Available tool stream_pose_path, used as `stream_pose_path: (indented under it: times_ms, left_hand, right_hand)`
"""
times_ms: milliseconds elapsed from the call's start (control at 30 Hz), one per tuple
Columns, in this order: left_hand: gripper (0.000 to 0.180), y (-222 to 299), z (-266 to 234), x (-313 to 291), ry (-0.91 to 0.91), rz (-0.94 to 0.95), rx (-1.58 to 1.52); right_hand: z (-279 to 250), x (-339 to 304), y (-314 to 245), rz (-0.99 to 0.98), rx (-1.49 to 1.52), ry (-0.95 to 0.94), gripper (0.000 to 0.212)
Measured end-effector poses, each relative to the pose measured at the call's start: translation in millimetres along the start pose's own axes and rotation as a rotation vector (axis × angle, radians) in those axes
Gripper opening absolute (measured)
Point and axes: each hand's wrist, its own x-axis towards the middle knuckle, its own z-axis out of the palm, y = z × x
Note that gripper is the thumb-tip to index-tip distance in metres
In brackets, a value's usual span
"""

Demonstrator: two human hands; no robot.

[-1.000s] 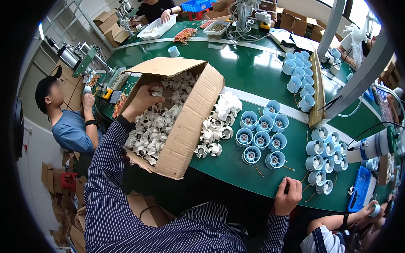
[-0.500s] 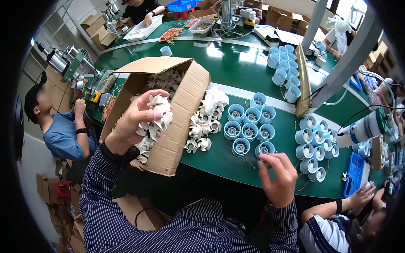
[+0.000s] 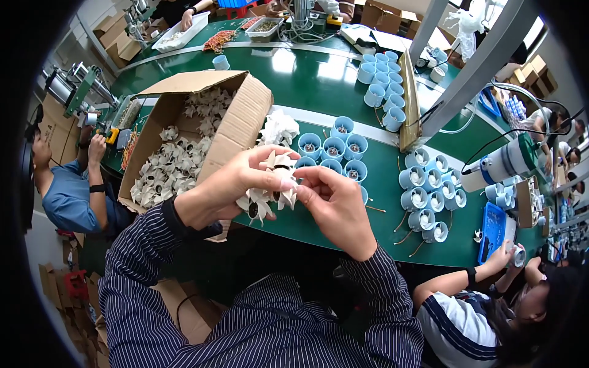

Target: The person applies adhesive to the interior of blue plastic housings using a dispenser, then selects white fan blades from a box and presses them into the housings by hand.

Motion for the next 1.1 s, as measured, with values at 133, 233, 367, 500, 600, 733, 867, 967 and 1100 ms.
stream_pose_path:
  times_ms: [133,233,367,500,600,733,867,967,1100]
  left_hand:
    - [0.063,-18.4,-1.1,12.4,0.046,0.011,-0.109]
    - [0.057,-34.1,7.6,13.7,0.095,-0.045,-0.190]
    - [0.047,-63.4,9.3,7.8,0.073,-0.030,-0.374]
    - [0.045,-84.0,15.3,1.9,0.115,-0.050,-0.544]
    - [0.052,-101.8,14.3,9.2,0.088,0.023,-0.610]
    - [0.052,-114.4,19.7,11.3,0.039,0.057,-0.712]
    - [0.051,-122.7,21.7,13.4,-0.001,0.061,-0.783]
    - [0.050,-123.7,20.7,11.6,0.008,0.080,-0.760]
    - [0.050,-129.7,21.6,17.5,0.021,0.094,-0.735]
  right_hand:
    - [-4.9,5.2,8.9,-0.061,-0.166,-0.018,0.018]
    - [-12.0,6.0,5.0,-0.069,-0.253,-0.039,0.017]
    - [-15.5,4.7,-4.8,-0.033,-0.300,-0.104,0.016]
    - [-30.5,-3.6,-4.6,-0.037,-0.281,-0.086,0.014]
    - [-56.3,-9.2,3.1,-0.023,-0.204,0.002,0.012]
    - [-91.6,-11.6,50.2,0.114,0.044,0.155,0.012]
    - [-106.8,-20.6,85.6,0.208,0.491,0.154,0.015]
    - [-97.7,-21.8,83.7,0.359,0.713,0.194,0.017]
    - [-111.8,-26.1,91.3,0.277,0.572,0.151,0.015]
